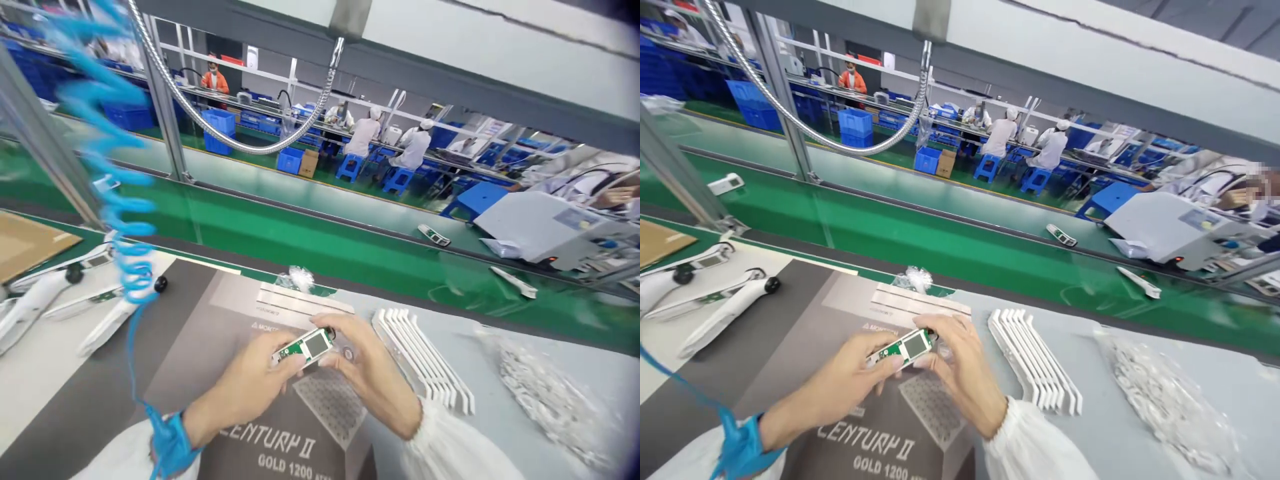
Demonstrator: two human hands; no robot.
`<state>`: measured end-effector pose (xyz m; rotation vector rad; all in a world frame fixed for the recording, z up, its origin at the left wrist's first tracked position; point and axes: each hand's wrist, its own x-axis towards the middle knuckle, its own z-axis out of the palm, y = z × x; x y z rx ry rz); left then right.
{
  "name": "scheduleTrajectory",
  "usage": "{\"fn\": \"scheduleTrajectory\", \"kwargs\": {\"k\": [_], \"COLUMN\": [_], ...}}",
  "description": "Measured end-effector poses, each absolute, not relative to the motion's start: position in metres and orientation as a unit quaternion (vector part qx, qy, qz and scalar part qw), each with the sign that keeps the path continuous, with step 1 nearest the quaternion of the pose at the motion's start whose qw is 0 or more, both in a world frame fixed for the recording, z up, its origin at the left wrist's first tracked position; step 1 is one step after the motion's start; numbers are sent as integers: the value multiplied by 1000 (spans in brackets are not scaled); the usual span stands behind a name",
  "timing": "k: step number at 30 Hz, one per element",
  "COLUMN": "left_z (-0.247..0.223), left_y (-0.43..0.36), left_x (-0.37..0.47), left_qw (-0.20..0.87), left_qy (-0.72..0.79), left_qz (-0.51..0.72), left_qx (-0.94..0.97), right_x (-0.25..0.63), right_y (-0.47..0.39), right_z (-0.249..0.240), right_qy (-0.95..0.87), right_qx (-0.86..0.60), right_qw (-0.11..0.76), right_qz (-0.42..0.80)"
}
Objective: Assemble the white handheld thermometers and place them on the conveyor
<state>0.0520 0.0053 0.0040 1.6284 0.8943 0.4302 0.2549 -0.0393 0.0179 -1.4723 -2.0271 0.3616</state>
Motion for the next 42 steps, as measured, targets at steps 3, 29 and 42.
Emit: {"fn": "scheduleTrajectory", "kwargs": {"k": [3, 29, 42], "left_z": [-2, -71, -69], "left_y": [-18, -55, -85], "left_x": [39, -29, -8], "left_qw": [496, 287, 362], "left_qy": [433, 699, 714], "left_qz": [223, 298, 255], "left_qx": [719, 583, 543], "right_x": [240, 274, 384], "right_y": [-52, 97, -113], "right_z": [7, -34, -3], "right_qy": [-746, -595, -609], "right_qx": [-564, -762, -788], "right_qw": [340, 240, 84], "right_qz": [95, 91, -24]}}
